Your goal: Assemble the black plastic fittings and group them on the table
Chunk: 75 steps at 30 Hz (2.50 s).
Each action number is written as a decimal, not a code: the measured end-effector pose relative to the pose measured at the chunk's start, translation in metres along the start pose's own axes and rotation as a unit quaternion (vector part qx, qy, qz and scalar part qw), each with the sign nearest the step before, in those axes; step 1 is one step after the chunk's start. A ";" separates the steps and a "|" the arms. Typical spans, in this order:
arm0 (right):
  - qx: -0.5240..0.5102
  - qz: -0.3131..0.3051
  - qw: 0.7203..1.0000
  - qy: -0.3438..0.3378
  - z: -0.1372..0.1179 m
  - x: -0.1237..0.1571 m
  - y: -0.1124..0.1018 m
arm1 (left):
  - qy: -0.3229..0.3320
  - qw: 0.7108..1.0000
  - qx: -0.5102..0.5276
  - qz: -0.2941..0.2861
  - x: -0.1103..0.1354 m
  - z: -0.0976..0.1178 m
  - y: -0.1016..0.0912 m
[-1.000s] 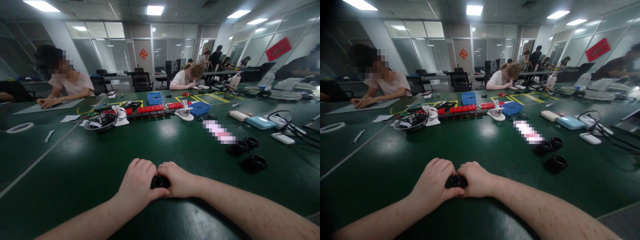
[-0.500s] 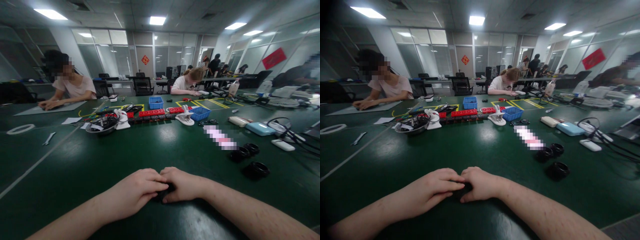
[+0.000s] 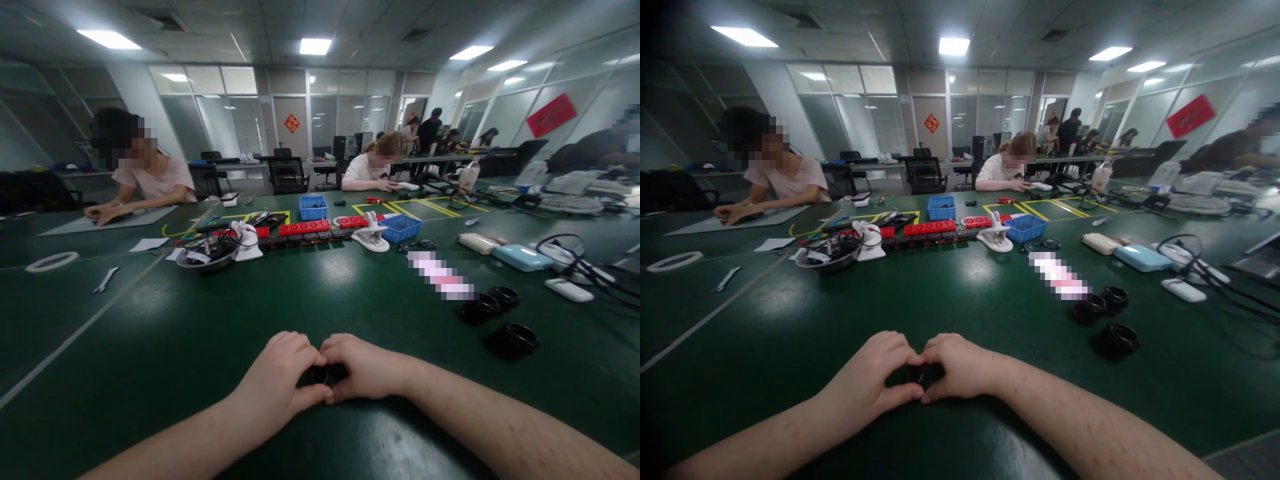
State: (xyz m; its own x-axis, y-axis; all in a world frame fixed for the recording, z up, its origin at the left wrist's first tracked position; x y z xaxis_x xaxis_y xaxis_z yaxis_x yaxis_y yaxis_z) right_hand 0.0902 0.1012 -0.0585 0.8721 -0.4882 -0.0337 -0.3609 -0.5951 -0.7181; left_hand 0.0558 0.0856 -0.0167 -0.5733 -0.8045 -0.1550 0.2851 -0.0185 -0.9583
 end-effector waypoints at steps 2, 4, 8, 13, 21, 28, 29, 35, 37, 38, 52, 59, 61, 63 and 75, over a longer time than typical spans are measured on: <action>0.002 0.002 1.000 0.004 0.001 0.000 0.000 | -0.008 0.999 -0.017 0.043 0.001 -0.001 0.001; 0.000 0.002 1.000 0.007 0.001 -0.001 0.001 | -0.017 0.996 -0.031 0.080 0.003 -0.001 0.002; -0.026 0.012 0.999 0.017 0.000 -0.001 -0.001 | -0.012 0.995 -0.003 0.101 0.007 0.000 0.001; -0.050 0.028 0.998 0.020 0.001 0.000 -0.004 | 0.053 0.991 0.119 0.031 0.006 0.007 -0.012; -0.016 0.017 0.999 0.041 0.003 -0.001 -0.003 | 0.095 0.985 0.122 -0.082 0.003 0.011 -0.010; -0.014 0.013 0.999 0.043 0.002 0.000 -0.003 | 0.055 0.990 0.068 -0.107 0.002 0.006 -0.004; -0.012 0.015 0.999 0.042 0.002 0.000 -0.004 | 0.047 0.992 0.054 -0.107 0.002 0.005 -0.003; -0.003 0.015 0.999 0.045 0.004 0.000 -0.002 | 0.007 0.999 -0.007 -0.048 0.000 -0.001 -0.002; 0.003 0.017 0.999 0.043 0.004 -0.001 -0.002 | -0.008 1.000 -0.017 -0.020 -0.001 -0.004 -0.001; 0.007 0.019 0.999 0.041 0.004 -0.001 -0.003 | -0.016 1.000 -0.021 -0.008 -0.001 -0.005 0.000; -0.007 0.022 0.999 0.027 0.000 0.001 -0.004 | 0.097 0.991 0.094 -0.013 0.008 0.018 -0.023; 0.000 0.023 0.999 0.038 0.003 0.001 -0.003 | 0.136 0.984 0.085 -0.082 0.008 0.024 -0.009; -0.001 0.021 0.999 0.039 0.002 0.001 -0.003 | 0.131 0.986 0.066 -0.082 0.007 0.023 -0.006; 0.002 0.022 0.999 0.037 0.002 0.001 -0.004 | 0.121 0.989 0.044 -0.078 0.005 0.022 -0.003; 0.014 0.027 0.999 0.014 -0.001 0.000 -0.003 | 0.064 0.995 -0.056 0.060 0.001 0.013 -0.002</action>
State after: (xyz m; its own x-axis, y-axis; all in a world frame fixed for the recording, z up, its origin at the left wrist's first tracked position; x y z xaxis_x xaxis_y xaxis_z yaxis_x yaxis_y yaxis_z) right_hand 0.0907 0.1024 -0.0553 0.8412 -0.5381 -0.0538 -0.3985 -0.5495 -0.7344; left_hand 0.0648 0.0774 -0.0113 -0.6351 -0.7150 -0.2924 0.2740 0.1454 -0.9507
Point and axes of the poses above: each hand's wrist, its own x-axis away from the middle knuckle, its own y-axis out of the palm, z = x × y, the point moved 10 cm from there along -x, towards the middle knuckle, and after that the axes turned 8 degrees about -x, right-handed, at the moved point
